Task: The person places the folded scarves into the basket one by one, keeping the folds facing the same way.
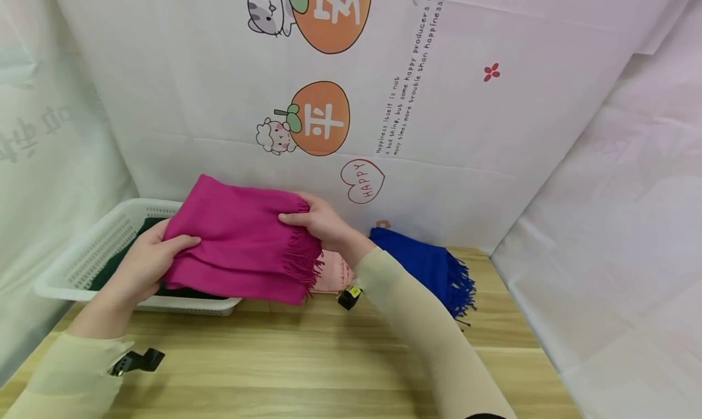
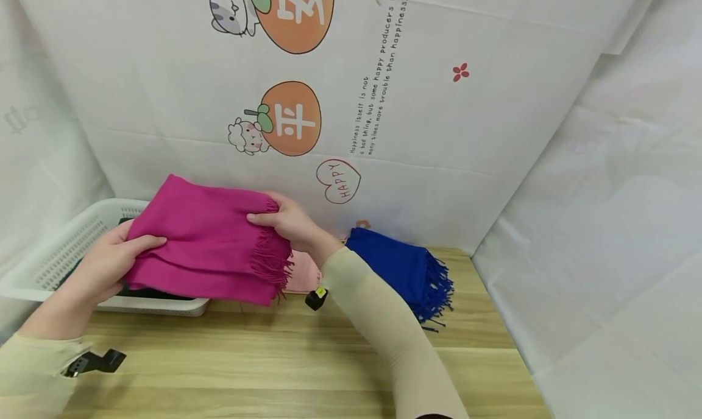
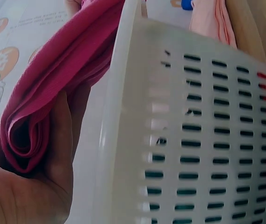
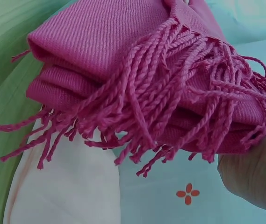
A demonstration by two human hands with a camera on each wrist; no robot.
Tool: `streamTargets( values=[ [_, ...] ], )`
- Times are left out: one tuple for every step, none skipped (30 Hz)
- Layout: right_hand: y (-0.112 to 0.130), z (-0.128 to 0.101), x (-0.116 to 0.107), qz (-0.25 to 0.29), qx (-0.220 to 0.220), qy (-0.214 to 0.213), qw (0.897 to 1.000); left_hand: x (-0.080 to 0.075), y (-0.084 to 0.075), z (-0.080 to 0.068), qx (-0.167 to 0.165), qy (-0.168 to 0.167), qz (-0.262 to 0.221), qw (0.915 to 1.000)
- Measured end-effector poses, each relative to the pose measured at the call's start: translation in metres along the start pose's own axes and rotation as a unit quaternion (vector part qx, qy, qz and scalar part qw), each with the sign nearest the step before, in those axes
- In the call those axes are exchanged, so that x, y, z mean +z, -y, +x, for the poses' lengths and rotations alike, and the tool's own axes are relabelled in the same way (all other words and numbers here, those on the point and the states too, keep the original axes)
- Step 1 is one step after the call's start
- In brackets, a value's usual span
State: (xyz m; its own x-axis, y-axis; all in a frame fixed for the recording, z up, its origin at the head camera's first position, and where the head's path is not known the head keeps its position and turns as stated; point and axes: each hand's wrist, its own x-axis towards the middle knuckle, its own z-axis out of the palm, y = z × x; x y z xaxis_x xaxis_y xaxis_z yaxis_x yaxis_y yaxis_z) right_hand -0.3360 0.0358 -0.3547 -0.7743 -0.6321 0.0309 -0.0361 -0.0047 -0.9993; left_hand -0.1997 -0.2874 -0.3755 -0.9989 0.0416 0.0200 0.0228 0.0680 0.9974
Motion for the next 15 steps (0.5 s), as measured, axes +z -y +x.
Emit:
streamTargets(
  values=[
    [0.000,0.003,0.003,0.000,0.001,0.005,1.000,-0.004,0.001,-0.001,-0.002,-0.001,-0.013,0.9999],
    [0.000,0.006,0.005,0.002,0.002,0.009,1.000,-0.007,0.001,-0.002,-0.002,-0.001,-0.024,0.9997],
    [0.000,0.009,0.008,0.003,0.002,0.012,1.000,-0.010,0.002,-0.003,-0.002,-0.003,-0.031,0.9995],
    [0.001,0.012,0.011,0.004,0.002,0.013,1.000,-0.013,0.002,-0.004,-0.002,-0.006,-0.036,0.9993],
    [0.001,0.016,0.013,0.007,0.002,0.014,1.000,-0.016,0.003,-0.004,-0.003,-0.010,-0.041,0.9991],
    [0.001,0.018,0.015,0.010,0.003,0.013,1.000,-0.018,0.003,-0.004,-0.004,-0.013,-0.046,0.9989],
    [0.001,0.021,0.017,0.012,0.002,0.013,1.000,-0.020,0.003,-0.004,-0.005,-0.016,-0.049,0.9986],
    [0.001,0.024,0.020,0.015,0.003,0.013,1.000,-0.023,0.003,-0.003,-0.007,-0.020,-0.054,0.9983],
    [0.002,0.026,0.022,0.015,0.003,0.012,1.000,-0.025,0.004,-0.003,-0.009,-0.024,-0.058,0.9980],
    [0.002,0.028,0.023,0.017,0.005,0.012,1.000,-0.027,0.004,-0.003,-0.011,-0.027,-0.065,0.9974],
    [0.003,0.031,0.025,0.019,0.007,0.013,1.000,-0.029,0.004,-0.003,-0.014,-0.030,-0.071,0.9970],
    [0.003,0.032,0.027,0.017,0.007,0.013,1.000,-0.031,0.004,-0.004,-0.015,-0.032,-0.077,0.9964],
    [0.004,0.035,0.028,0.016,0.008,0.015,1.000,-0.033,0.004,-0.004,-0.015,-0.034,-0.083,0.9959],
    [0.004,0.036,0.030,0.016,0.011,0.016,1.000,-0.035,0.003,-0.004,-0.016,-0.037,-0.089,0.9952],
    [0.005,0.038,0.031,0.015,0.013,0.017,1.000,-0.037,0.003,-0.004,-0.014,-0.037,-0.092,0.9950]
  ],
)
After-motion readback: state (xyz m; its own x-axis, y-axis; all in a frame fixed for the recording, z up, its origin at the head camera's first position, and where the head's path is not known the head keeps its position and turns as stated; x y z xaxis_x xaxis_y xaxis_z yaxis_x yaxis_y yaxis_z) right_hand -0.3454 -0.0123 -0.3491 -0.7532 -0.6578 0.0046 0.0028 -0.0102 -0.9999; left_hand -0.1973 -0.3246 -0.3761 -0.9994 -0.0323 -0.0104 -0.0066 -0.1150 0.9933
